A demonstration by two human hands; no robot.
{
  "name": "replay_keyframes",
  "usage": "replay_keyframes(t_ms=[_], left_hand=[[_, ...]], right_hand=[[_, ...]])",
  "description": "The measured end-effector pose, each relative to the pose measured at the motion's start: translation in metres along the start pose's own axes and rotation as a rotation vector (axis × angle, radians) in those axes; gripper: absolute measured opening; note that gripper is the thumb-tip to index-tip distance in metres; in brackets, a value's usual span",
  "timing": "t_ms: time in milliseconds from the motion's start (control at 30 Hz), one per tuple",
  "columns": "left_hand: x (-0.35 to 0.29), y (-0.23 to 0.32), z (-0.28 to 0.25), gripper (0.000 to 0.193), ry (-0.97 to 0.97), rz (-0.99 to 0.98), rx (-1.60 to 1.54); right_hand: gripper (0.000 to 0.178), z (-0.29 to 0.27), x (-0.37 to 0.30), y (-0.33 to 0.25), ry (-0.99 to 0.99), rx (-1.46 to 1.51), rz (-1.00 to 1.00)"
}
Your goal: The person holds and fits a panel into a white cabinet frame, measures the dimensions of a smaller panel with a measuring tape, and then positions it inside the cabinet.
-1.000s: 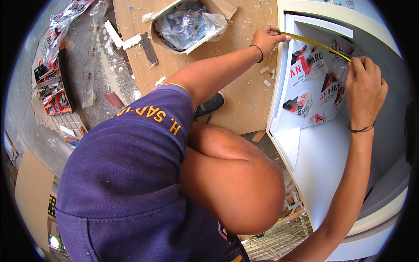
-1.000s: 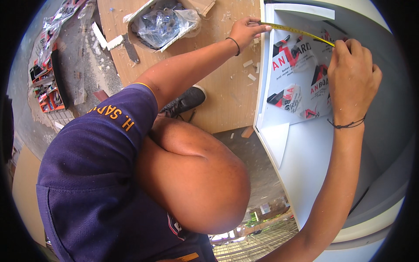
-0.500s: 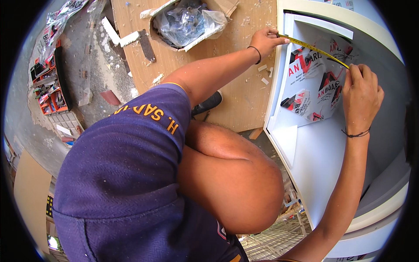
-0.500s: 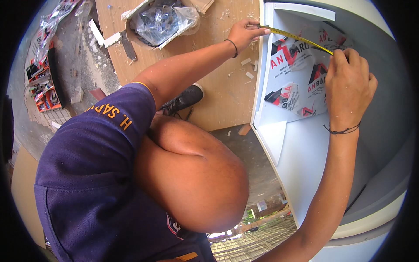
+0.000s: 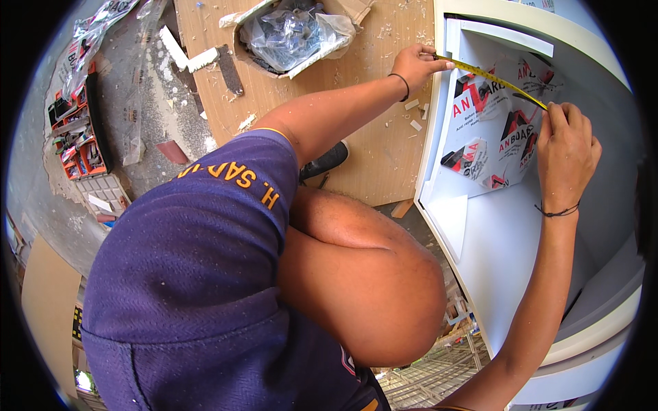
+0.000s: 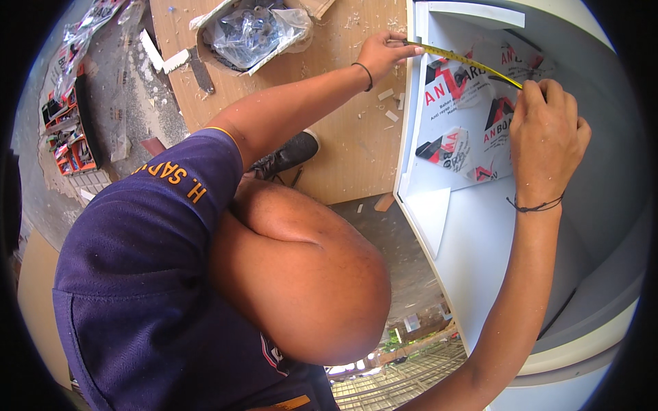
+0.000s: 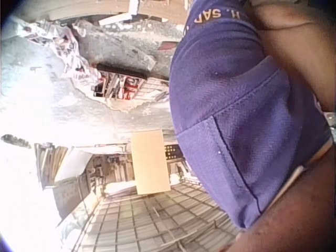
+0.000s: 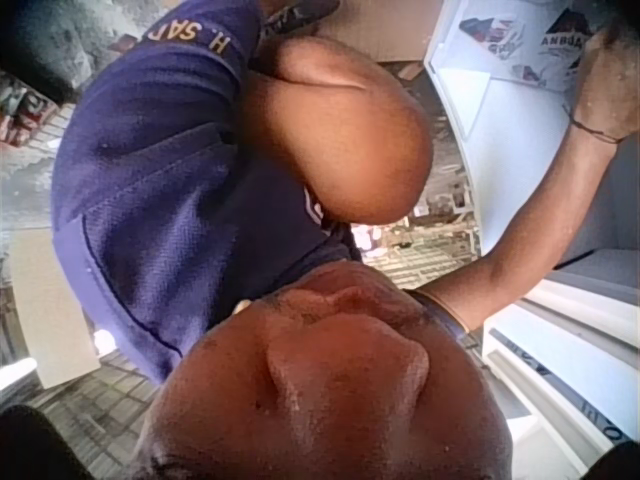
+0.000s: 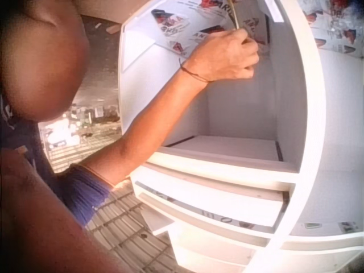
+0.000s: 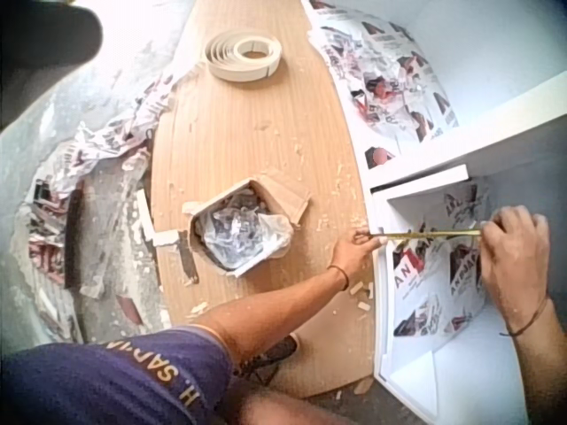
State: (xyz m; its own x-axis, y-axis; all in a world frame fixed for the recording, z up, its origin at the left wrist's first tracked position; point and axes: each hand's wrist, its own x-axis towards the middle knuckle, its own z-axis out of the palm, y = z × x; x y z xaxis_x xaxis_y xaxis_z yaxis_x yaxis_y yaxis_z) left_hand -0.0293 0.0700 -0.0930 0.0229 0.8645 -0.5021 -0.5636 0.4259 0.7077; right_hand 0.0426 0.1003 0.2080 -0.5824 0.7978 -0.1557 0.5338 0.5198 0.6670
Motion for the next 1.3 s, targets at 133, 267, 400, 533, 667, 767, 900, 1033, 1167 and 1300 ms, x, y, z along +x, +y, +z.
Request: replay_keyframes(t_ms=[133,267,400,533,667,767,900,1033,1167,1300], left_hand=[[-0.005,0.004,0.001,0.056,-0.011,-0.016,0.024],[-0.007,0.001,-0.002,0.059,-0.055,-0.008,0.023],[-0.023,0.012,-0.007,0.059,-0.095,-0.099,0.024],[-0.018,0.01,-0.009,0.061,-0.111,-0.204,-0.112],[-0.012,0.024,-0.004,0.058,-0.033,-0.273,-0.181],[-0.003,0.028,-0.003,0.058,-0.053,-0.297,-0.129],[-0.011,0.035,-0.002,0.058,-0.063,-0.254,-0.058],[-0.019,0.041,-0.003,0.065,-0.061,-0.235,-0.123],[-0.036,0.064,-0.011,0.072,-0.075,-0.036,-0.011],[-0.083,0.086,0.014,0.055,-0.016,0.286,0.218]], right_hand=[[0.01,0.001,-0.004,0.0,0.012,0.014,0.013],[0.008,0.0,-0.002,-0.002,0.03,0.034,0.021],[0.006,0.0,-0.005,-0.004,0.03,0.058,0.03],[0.006,-0.001,-0.012,-0.007,-0.027,0.101,0.088],[0.008,-0.002,-0.026,-0.017,-0.145,0.16,0.221],[0.012,-0.006,-0.041,-0.022,-0.251,0.32,0.398],[0.017,-0.003,-0.075,-0.041,-0.437,0.627,0.752],[0.014,0.014,-0.143,-0.072,-0.42,1.02,0.97],[0.011,0.011,-0.201,-0.127,-0.411,1.471,1.259],[0.006,-0.039,-0.245,-0.173,-0.16,2.073,1.476]])
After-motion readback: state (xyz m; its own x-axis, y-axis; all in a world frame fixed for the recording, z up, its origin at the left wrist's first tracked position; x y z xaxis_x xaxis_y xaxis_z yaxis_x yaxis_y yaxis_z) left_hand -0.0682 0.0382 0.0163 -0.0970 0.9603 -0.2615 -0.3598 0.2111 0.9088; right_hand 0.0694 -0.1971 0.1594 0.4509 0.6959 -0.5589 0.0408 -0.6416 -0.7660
